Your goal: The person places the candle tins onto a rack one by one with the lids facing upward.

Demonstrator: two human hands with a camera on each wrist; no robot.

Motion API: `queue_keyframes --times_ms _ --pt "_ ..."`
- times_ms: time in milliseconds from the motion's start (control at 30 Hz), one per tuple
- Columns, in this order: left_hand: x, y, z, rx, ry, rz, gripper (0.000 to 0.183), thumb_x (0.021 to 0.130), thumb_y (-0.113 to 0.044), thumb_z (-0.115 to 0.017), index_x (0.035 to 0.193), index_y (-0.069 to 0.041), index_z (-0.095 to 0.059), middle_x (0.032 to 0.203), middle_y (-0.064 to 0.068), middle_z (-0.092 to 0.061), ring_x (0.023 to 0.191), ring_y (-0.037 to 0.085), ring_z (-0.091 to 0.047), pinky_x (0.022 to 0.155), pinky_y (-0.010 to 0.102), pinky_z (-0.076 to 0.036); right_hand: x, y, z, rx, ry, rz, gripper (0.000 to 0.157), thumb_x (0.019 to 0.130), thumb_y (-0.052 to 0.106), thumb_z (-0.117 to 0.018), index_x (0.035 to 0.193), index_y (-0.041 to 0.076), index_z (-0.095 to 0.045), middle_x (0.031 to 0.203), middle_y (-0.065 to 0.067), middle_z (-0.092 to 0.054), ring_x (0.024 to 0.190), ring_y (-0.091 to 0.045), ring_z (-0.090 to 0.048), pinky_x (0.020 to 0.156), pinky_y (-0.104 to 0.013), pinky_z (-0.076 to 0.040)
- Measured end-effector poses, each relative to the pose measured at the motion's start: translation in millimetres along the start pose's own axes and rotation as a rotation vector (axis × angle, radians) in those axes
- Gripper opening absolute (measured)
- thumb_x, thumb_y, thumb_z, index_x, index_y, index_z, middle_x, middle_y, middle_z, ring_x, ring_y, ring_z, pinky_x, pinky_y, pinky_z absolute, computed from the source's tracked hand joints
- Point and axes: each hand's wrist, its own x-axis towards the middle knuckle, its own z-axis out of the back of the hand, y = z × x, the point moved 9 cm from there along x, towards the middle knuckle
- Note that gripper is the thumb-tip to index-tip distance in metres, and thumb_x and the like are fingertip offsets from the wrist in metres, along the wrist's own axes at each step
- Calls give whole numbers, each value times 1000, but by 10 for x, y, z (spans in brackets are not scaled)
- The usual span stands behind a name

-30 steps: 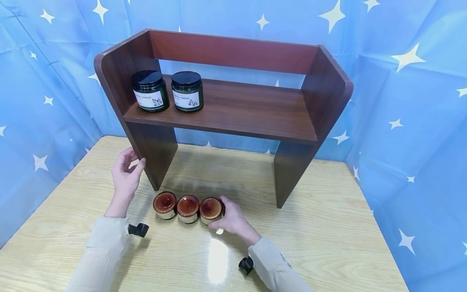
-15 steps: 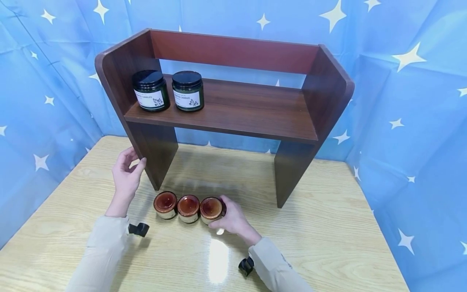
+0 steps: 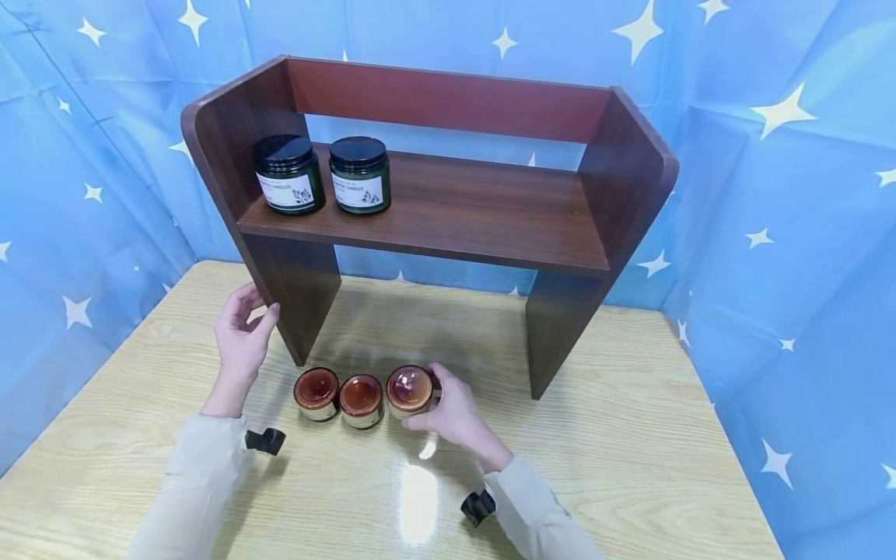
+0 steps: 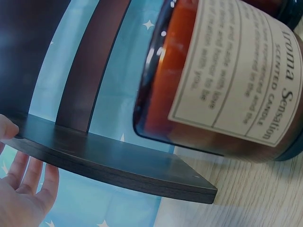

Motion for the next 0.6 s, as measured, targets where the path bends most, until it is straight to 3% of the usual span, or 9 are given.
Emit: queue_keyframes --times_ms 167,300,600 --pt "-12 -96 -18 -3 -2 -2 32 79 18 -54 111 20 -50 95 -11 -62 87 5 -58 72 13 -51 -16 92 116 52 -9 23 64 54 7 -86 111 10 -58 100 -2 -64 93 -19 -60 82 -36 -49" --pt "-8 -73 -11 -2 -8 0 32 79 19 -54 111 20 -50 95 -12 -62 86 5 -58 72 13 -51 -27 202 220 82 0 57 63 57 9 -86 113 9 -57 101 -4 -64 92 -17 -60 80 -32 -50" --pt "12 190 51 2 -18 12 34 80 17 -57 113 14 -54 97 -13 -63 88 6 -59 73 15 -52 -32 441 457 130 -13 119 60 59 8 -86 112 7 -56 104 -6 -63 93 -19 -60 79 -27 -52"
